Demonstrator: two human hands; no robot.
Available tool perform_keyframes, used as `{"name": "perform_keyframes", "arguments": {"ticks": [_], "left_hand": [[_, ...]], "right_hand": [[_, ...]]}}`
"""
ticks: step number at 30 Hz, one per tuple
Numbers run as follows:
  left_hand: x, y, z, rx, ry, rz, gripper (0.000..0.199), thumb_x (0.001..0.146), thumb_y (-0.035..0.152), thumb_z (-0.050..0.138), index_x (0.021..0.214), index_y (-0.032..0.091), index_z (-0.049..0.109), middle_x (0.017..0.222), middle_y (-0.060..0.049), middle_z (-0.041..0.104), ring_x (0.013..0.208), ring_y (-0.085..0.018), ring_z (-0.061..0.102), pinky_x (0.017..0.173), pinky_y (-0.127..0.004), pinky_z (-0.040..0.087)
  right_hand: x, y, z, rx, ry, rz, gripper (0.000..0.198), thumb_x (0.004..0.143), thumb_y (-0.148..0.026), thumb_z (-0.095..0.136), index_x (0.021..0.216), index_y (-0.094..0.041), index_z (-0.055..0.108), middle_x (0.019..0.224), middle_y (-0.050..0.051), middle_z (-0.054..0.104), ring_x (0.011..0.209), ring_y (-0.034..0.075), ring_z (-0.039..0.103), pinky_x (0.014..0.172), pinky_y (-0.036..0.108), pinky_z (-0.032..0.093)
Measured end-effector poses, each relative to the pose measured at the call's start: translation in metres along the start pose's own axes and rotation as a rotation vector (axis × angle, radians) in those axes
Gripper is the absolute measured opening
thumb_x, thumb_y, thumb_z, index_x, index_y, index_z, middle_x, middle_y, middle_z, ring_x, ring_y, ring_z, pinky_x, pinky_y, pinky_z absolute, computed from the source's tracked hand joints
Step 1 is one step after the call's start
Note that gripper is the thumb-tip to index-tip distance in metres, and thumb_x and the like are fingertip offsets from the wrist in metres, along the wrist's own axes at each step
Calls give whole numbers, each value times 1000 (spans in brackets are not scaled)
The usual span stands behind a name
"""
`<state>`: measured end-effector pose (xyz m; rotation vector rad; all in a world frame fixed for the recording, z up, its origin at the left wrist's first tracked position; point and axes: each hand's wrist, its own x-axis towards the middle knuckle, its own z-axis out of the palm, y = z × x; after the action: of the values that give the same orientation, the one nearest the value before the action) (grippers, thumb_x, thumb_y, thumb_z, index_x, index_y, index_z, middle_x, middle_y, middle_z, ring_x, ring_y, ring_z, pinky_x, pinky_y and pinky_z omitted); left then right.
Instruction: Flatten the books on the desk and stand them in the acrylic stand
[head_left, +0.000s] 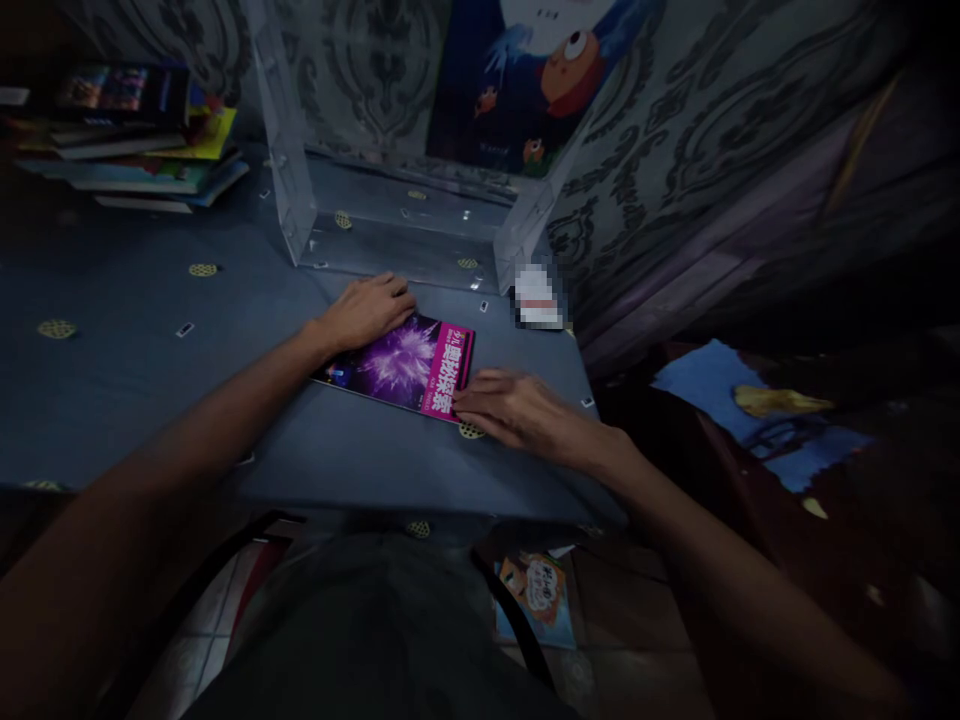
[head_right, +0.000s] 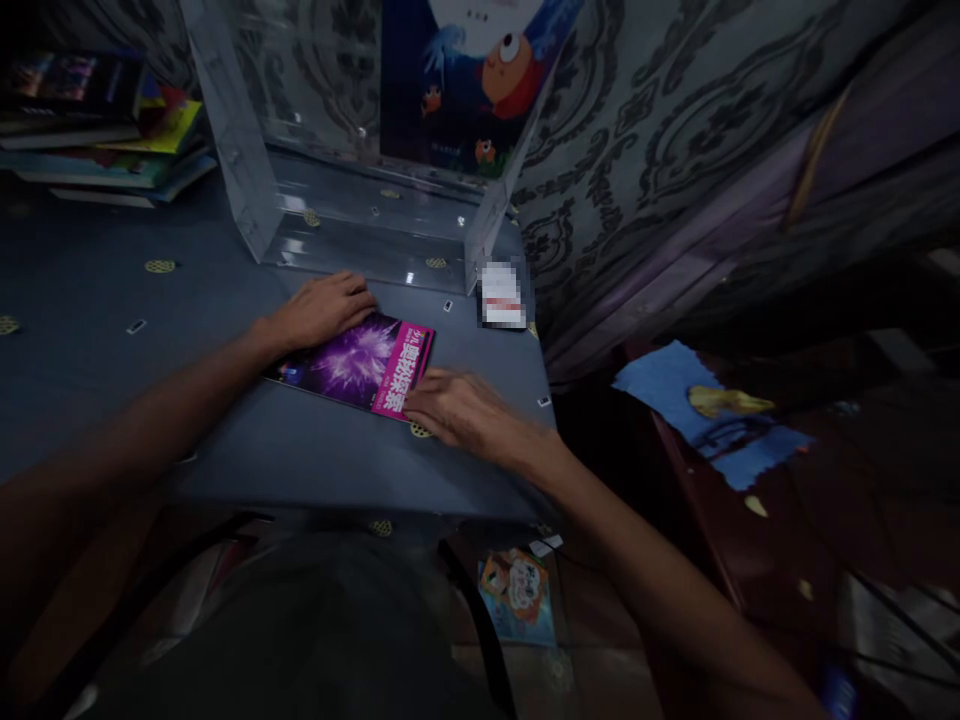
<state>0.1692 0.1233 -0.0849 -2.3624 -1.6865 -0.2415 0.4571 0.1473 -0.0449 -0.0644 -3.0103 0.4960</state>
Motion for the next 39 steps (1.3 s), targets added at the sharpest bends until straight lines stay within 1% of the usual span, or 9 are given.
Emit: {"name": "perform_keyframes", "arguments": {"ticks": [3,7,12,16,20,24,27,32,39], "left_hand": [[0,0,-1,-8,-9,-2,29,105,31,43,107,17,69,105,-9,63,100,-24,56,79,-34,44],[0,2,-3,2,-19,-5,31,105,31,42,106,17,69,103,-9,63,98,-23,56,78,-33,43],[1,3,-3,25,-25,-12,31,105,31,42,106,16,69,103,-9,63,98,-23,56,79,-33,43],[1,2,-3,21,-44,-16,31,105,31,42,107,17,69,105,-9,64,99,-23,57,78,-33,44],[0,2,-2,-6,-45,-35,31,105,32,42,109,17,69,108,-10,63,102,-24,57,81,-34,44],[-1,1,1,-18,-8,-23,32,105,33,42,109,17,69,107,-10,64,101,-25,57,85,-36,44],[-1,-1,3,-7,-1,-15,32,105,32,42,108,16,69,105,-10,64,100,-25,58,83,-35,45],[1,-1,4,-31,-6,-24,31,104,32,44,107,16,70,105,-10,65,100,-25,58,84,-36,45],[-1,-1,3,-44,-8,-32,32,104,32,42,110,16,70,106,-10,64,101,-25,57,85,-36,44]], "right_hand": [[-2,-5,11,-147,23,35,23,100,-37,58,108,-18,70,103,10,72,97,25,64,85,39,52],[-3,-8,23,-241,25,83,17,100,-31,60,107,-18,67,110,10,70,98,24,62,82,37,53],[0,-12,20,-288,-5,70,16,99,-30,60,106,-17,66,107,10,70,98,24,61,85,38,51],[4,-18,15,-328,-35,121,17,98,-30,62,108,-16,66,106,11,70,98,26,60,78,36,49],[9,-20,7,-264,-74,154,16,98,-26,58,109,-16,66,101,12,71,94,25,61,73,33,45],[15,-17,-6,-171,-134,193,15,96,-23,59,108,-18,66,92,8,70,82,19,62,67,27,39],[18,-13,-14,-104,-185,179,15,98,-22,56,110,-18,66,88,5,69,76,17,61,66,26,38],[18,-8,-20,-15,-217,152,21,100,-22,53,117,-20,66,93,6,71,79,17,64,68,25,41],[11,-14,-15,-79,-199,178,23,97,-20,58,118,-20,68,103,9,72,88,20,67,75,28,47]]}}
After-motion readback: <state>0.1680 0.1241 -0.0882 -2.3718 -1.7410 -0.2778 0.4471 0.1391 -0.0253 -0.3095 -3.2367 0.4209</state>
